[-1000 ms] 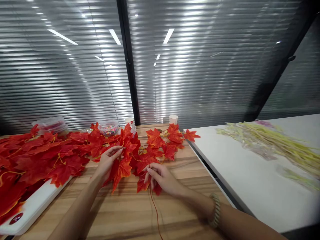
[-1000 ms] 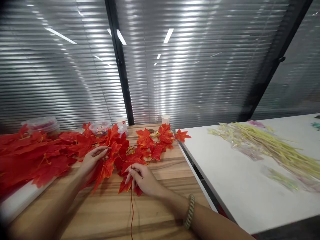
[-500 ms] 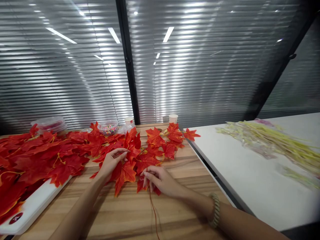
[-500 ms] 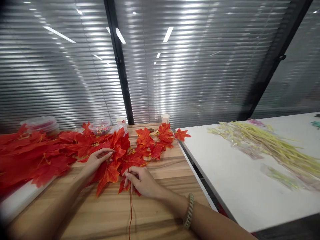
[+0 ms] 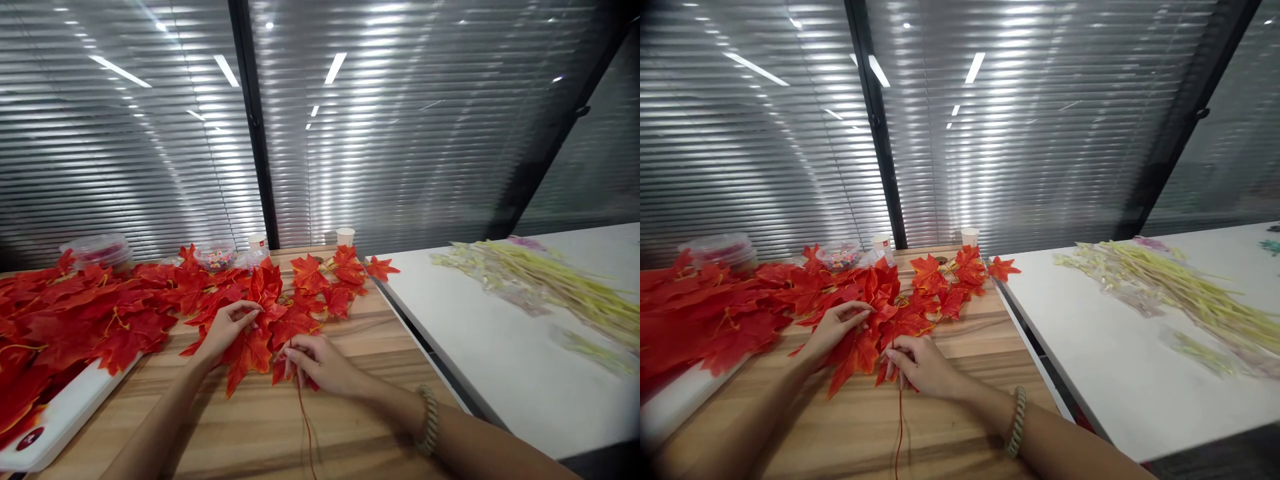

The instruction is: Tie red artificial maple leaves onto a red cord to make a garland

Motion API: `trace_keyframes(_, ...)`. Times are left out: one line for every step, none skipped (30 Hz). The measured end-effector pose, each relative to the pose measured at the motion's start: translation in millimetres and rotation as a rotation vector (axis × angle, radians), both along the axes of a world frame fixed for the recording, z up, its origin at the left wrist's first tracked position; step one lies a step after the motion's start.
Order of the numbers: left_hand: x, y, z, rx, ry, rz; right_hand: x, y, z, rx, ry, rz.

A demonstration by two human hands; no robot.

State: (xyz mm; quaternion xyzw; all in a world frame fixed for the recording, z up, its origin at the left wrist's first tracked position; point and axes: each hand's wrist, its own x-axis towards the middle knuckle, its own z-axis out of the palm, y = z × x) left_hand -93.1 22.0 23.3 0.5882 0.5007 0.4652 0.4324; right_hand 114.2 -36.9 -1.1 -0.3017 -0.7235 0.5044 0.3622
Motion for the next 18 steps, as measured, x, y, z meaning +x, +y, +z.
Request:
trace_keyframes(-0.2,0.5,-1.1,0.001,0.003,-0.008,0.0,0.0,0.0,0.004,-0.004,0.003)
trace_keyframes(-0.5,1.2,-2.1,0.003,0.004,-0.009,0.0,0.1,-0.2,0.007,-0.004,0.004)
trace_keyframes(-0.9,1.8,-2.9,0.005,0.003,-0.005,0.0,0.3,-0.5,0.013,-0.004,0.000)
trace_keyframes(-1.2,2.3,-3.3,0.007,0.002,0.002,0.1,0.6,-0.8,0.022,-0.003,-0.008)
trace_keyframes(-1.5,2.6,-3.3,0.012,0.001,0.010,0.2,1.0,-0.9,0.031,-0.001,-0.019)
trace_keyframes(-1.7,2.7,-3.0,0.017,0.000,0.015,0.3,1.3,-0.8,0.040,0.003,-0.029)
trace_keyframes(-1.7,2.5,-2.4,0.022,0.000,0.020,0.5,1.6,-0.3,0.048,0.008,-0.039)
trace_keyframes(-1.6,2.1,-1.6,0.024,0.000,0.023,0.8,1.8,0.4,0.053,0.012,-0.046)
trace_keyframes(-1.3,1.5,-0.7,0.025,-0.001,0.026,1.0,1.9,1.4,0.056,0.015,-0.055)
trace_keyframes(-1.0,0.9,0.3,0.024,-0.004,0.030,1.2,1.9,2.5,0.057,0.018,-0.064)
trace_keyframes(-0.6,0.3,1.3,0.021,-0.010,0.037,1.3,1.8,3.6,0.057,0.023,-0.074)
trace_keyframes(-0.2,-0.1,2.2,0.019,-0.018,0.044,1.3,1.7,4.5,0.056,0.032,-0.084)
trace_keyframes(0.0,-0.4,2.9,0.019,-0.028,0.055,1.2,1.6,5.1,0.053,0.046,-0.093)
trace_keyframes(0.1,-0.5,3.4,0.018,-0.040,0.065,1.1,1.6,5.3,0.047,0.061,-0.098)
trace_keyframes(-0.1,-0.4,3.5,0.017,-0.053,0.075,0.9,1.6,5.1,0.037,0.078,-0.101)
trace_keyframes(-0.6,0.0,3.3,0.016,-0.067,0.083,0.6,1.8,4.7,0.024,0.093,-0.102)
trace_keyframes(-1.3,0.6,2.7,0.014,-0.082,0.088,0.4,2.0,4.1,0.011,0.106,-0.103)
trace_keyframes(-2.4,1.3,1.6,0.012,-0.099,0.091,0.3,2.3,3.5,0.000,0.117,-0.103)
